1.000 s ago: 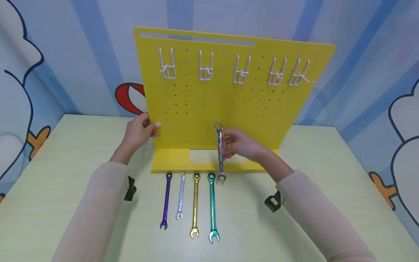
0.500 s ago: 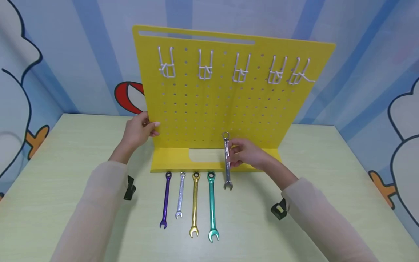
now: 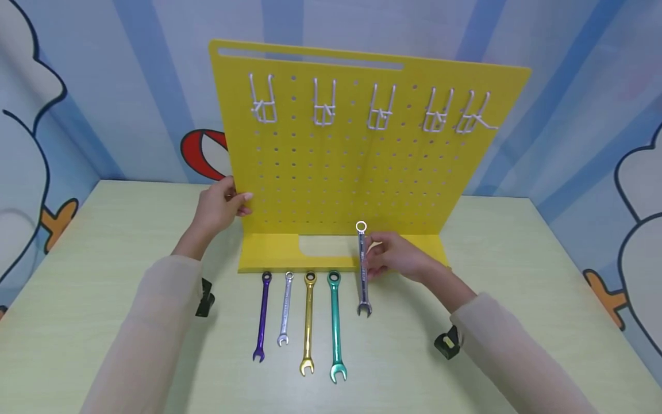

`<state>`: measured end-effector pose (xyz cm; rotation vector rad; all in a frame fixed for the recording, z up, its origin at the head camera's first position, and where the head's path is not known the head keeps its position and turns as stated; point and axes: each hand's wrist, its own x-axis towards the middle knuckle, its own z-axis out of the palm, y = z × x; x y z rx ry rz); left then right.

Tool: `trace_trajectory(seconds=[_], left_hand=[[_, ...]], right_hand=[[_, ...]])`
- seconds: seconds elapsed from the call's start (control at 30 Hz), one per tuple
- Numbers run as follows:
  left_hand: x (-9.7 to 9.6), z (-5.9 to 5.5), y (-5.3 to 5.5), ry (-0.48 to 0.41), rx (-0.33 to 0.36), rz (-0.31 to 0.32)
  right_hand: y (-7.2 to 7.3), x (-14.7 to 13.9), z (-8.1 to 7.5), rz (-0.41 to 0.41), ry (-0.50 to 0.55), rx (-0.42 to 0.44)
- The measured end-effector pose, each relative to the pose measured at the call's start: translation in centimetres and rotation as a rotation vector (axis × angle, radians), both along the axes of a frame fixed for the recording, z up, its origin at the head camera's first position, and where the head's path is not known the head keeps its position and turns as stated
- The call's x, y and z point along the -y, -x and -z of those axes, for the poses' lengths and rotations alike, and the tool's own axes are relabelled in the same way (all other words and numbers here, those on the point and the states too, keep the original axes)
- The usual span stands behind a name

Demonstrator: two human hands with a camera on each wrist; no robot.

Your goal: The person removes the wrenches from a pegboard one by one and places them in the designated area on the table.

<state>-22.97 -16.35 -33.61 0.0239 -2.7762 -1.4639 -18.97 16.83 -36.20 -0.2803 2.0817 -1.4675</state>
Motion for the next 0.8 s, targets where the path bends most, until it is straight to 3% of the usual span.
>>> trace_trajectory(seconds=[0.43,0.67,0.8], left_hand=[[0.1,0.1,0.0,-0.003,-0.012,0.013],[0.2,0.8,0.6,0.0,-0.016,-0.01],[0.1,0.4,0.2,0.005,-0.022,0.002]], right_hand=[[-2.2,-0.3,1.2,-0.03,0.009,0.048],[-3.4,-0.2,1.8,-0.062,0.003,0.067],[-3.9,-0.2,2.1,-0.06,-0.012,0.083]])
